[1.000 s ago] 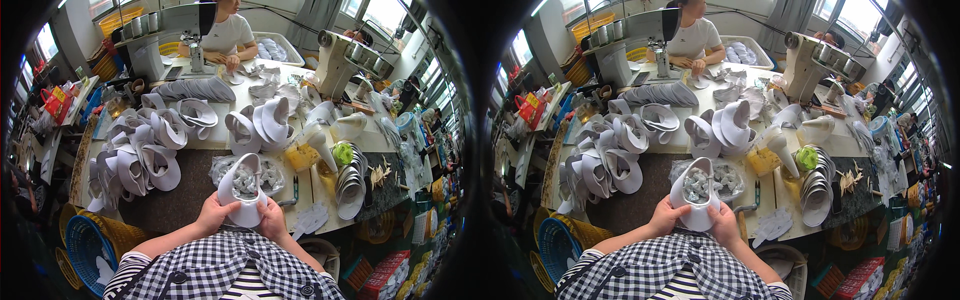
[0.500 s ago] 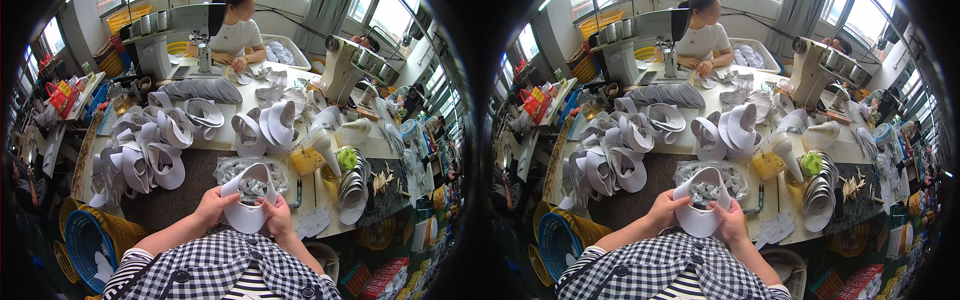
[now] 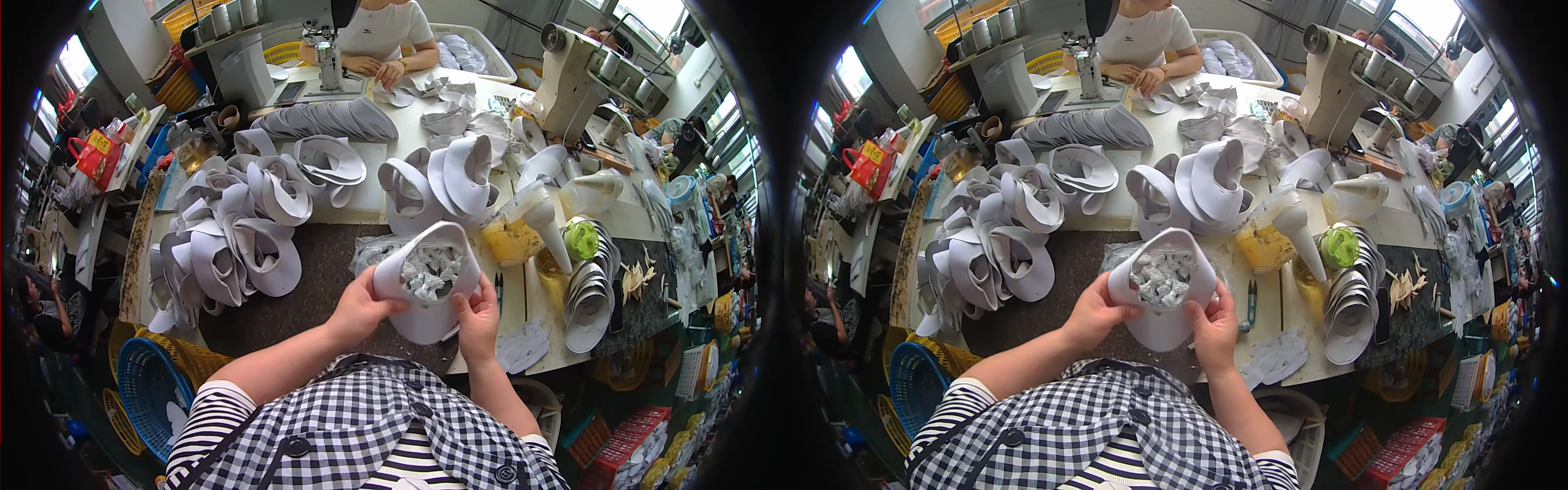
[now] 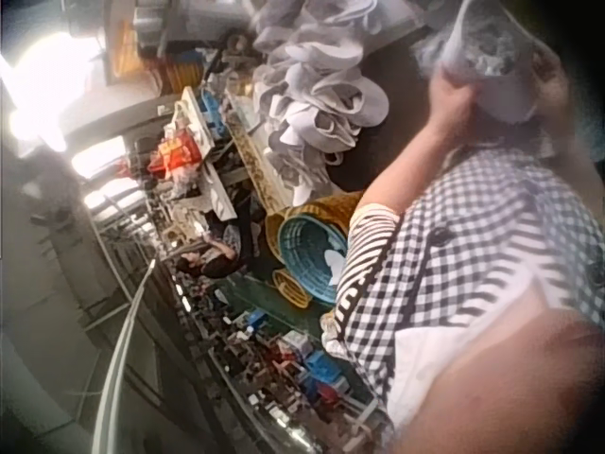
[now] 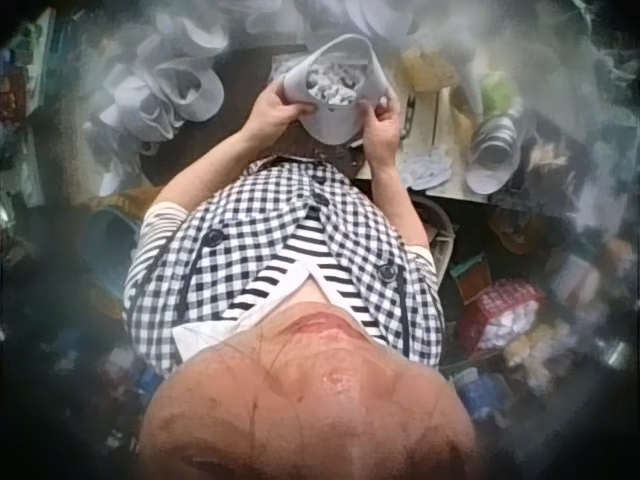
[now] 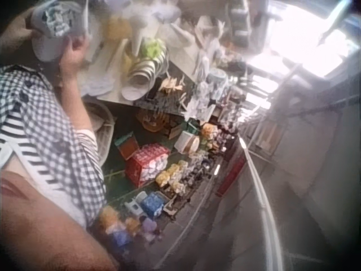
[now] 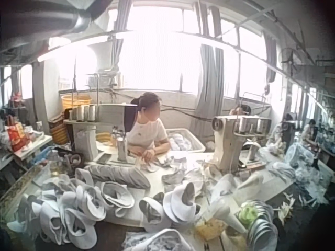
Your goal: The person places small structural reinforcements inside white shoe uppers and presses them into place by hand.
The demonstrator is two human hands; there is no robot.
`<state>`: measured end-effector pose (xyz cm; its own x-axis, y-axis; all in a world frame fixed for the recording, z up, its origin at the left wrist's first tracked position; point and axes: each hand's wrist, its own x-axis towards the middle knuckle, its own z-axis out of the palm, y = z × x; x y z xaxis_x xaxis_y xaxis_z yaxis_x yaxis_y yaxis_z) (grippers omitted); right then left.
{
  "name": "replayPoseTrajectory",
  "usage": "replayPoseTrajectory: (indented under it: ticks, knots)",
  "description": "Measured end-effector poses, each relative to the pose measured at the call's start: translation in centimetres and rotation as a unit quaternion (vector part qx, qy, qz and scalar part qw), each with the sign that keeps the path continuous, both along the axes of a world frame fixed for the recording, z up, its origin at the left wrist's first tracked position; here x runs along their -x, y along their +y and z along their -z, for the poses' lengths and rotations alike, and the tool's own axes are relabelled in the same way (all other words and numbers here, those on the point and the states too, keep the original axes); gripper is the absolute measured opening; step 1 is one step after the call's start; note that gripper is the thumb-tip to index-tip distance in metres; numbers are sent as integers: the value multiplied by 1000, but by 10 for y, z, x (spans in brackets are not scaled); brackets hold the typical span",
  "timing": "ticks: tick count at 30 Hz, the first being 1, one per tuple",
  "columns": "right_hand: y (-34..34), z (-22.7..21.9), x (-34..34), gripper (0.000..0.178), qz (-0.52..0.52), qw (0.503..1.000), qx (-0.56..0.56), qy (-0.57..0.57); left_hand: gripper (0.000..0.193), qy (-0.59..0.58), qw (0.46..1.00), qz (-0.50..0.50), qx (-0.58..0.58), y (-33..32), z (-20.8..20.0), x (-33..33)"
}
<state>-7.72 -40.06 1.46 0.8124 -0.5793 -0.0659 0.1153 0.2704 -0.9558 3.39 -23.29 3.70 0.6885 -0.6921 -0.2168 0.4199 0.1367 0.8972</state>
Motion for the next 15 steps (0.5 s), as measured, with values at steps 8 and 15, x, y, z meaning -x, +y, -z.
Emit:
replayPoseTrajectory:
  ticks: [8,15]
  knots:
    - [-32,5,-8,47,28,999,-42,14,44,57,991,-122,26,-111,45,-140]
    - [-25,61,23,35,41,990,-75,110,68,-239,914,-126,-304,-142,91,-202]
